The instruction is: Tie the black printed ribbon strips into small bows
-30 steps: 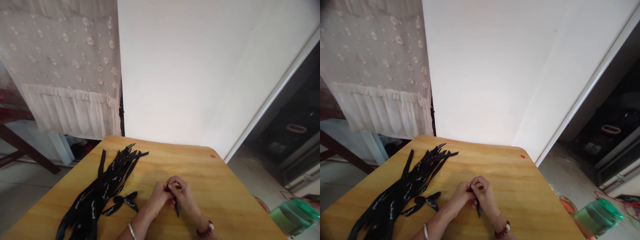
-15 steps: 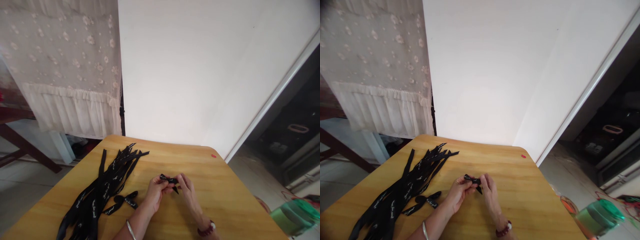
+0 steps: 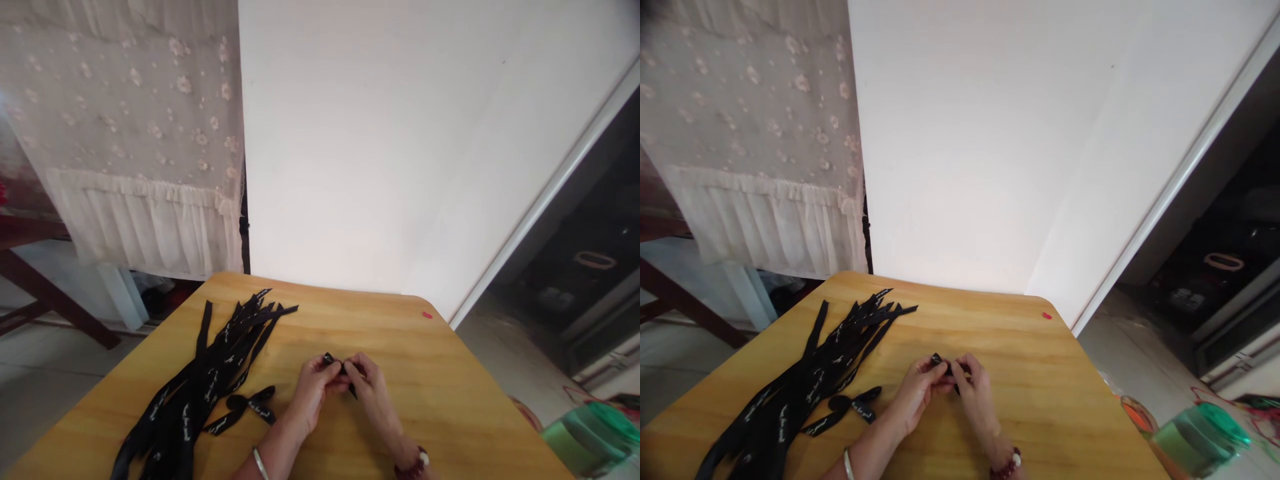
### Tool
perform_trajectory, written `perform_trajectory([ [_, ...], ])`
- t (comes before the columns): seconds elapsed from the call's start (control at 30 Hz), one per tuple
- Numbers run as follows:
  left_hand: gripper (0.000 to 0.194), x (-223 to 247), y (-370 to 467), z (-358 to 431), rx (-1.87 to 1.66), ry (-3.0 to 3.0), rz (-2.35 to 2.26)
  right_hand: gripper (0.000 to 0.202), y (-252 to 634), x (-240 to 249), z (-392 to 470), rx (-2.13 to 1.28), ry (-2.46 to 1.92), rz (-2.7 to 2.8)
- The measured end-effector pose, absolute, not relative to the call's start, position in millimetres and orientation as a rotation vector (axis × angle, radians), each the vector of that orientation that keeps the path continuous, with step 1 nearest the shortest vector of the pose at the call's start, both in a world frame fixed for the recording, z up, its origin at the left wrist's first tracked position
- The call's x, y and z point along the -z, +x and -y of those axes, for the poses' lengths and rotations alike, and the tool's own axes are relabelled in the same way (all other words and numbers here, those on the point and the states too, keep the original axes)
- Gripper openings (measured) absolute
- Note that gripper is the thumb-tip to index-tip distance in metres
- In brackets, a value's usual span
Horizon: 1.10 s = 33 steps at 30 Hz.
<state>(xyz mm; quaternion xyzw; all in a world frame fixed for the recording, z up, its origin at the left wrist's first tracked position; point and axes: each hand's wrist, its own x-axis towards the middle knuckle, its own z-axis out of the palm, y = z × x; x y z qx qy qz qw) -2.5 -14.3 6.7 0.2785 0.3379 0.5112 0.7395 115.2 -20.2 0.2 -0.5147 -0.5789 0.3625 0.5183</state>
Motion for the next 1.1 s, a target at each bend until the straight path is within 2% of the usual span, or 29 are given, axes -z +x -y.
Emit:
perform_trajectory([
  [0.57, 0.026, -1.2, -0.5, 11.7, -1.187, 0.592, -0.797, 0.031, 114.7, 7.8, 17.8, -0.746, -1.281, 1.458],
  [0.73, 0.022, -3.6, -1.0, 12.6, -1.148, 0.533, -0.768, 0.029, 114.8, 4.5, 17.9, -0.743, -1.287, 1.431],
  [1.1, 0.009, -11.5, -9.2, 11.0, -1.112, 0.412, -0.748, 0.040, 119.2, -11.7, 20.6, -1.061, -1.319, 1.130],
])
